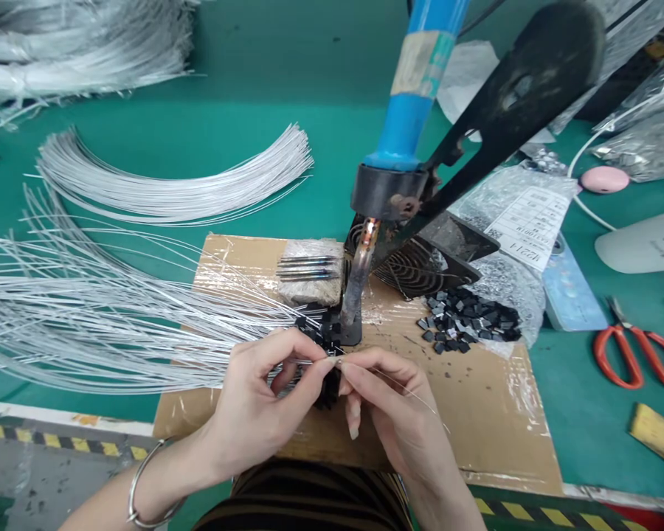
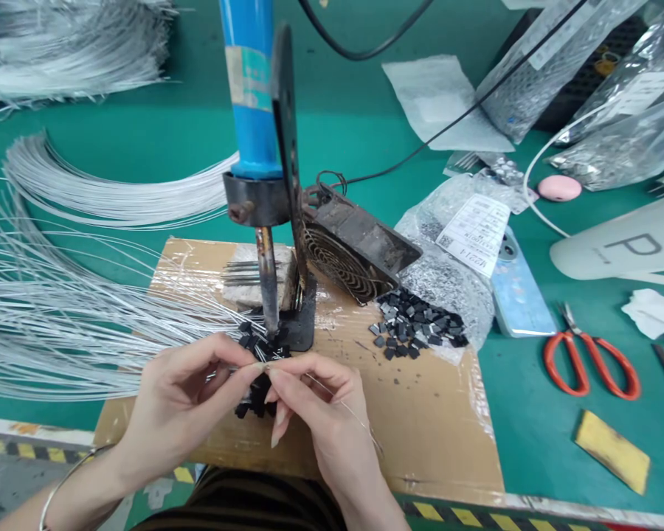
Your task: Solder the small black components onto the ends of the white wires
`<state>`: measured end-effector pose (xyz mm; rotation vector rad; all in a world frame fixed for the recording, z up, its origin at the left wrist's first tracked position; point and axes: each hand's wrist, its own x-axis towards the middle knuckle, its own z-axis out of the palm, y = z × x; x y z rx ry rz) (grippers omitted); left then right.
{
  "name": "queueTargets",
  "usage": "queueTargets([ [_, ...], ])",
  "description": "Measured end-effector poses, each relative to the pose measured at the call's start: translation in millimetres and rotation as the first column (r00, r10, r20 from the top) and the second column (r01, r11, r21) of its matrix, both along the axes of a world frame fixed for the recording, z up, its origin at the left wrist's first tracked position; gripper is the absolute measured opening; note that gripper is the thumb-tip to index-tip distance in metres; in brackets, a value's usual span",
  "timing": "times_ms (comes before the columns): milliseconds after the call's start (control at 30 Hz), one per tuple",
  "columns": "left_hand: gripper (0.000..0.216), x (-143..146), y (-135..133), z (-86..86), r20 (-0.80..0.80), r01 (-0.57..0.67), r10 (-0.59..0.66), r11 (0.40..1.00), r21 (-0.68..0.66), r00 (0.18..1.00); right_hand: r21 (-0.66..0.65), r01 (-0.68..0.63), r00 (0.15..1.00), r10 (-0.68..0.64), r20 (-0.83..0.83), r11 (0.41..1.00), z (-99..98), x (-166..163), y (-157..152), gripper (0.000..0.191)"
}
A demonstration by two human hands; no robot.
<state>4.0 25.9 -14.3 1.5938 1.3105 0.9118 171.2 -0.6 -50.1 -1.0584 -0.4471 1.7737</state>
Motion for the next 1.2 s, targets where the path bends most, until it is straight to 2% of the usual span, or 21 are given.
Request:
queueTargets([
  [367, 0.019, 4.6, -4.3, -7.0, -0.014, -0.056, 0.057, 0.994, 0.093, 0.998, 0.032, 0.082, 0.997, -0.082, -0.002, 0.996, -4.2, -10.4, -6.0, 0.019],
  [667, 0.02, 4.2, -6.5, -6.7, -0.007, -0.052, 0.053, 0.995, 0.081, 0.999, 0.06, 0.067, 0.998, -0.067, -0.003, 0.996, -6.8, -8.7, -7.1, 0.016],
  [967, 0.018, 1.1, -5.9, -4.4, -0.029, -0.026, 0.028, 0.998, 0.055, 0.999, 0.03, 0.022, 1.0, -0.022, -0.008, 0.999, -4.2, -3.9, -1.8, 0.018],
  [1200, 0.017, 3.9, -5.4, -4.3, -0.005, -0.045, 0.045, 0.998, 0.032, 0.999, 0.009, 0.065, 0.998, -0.065, 0.019, 0.998, -0.1, -7.0, -4.6, 0.022],
])
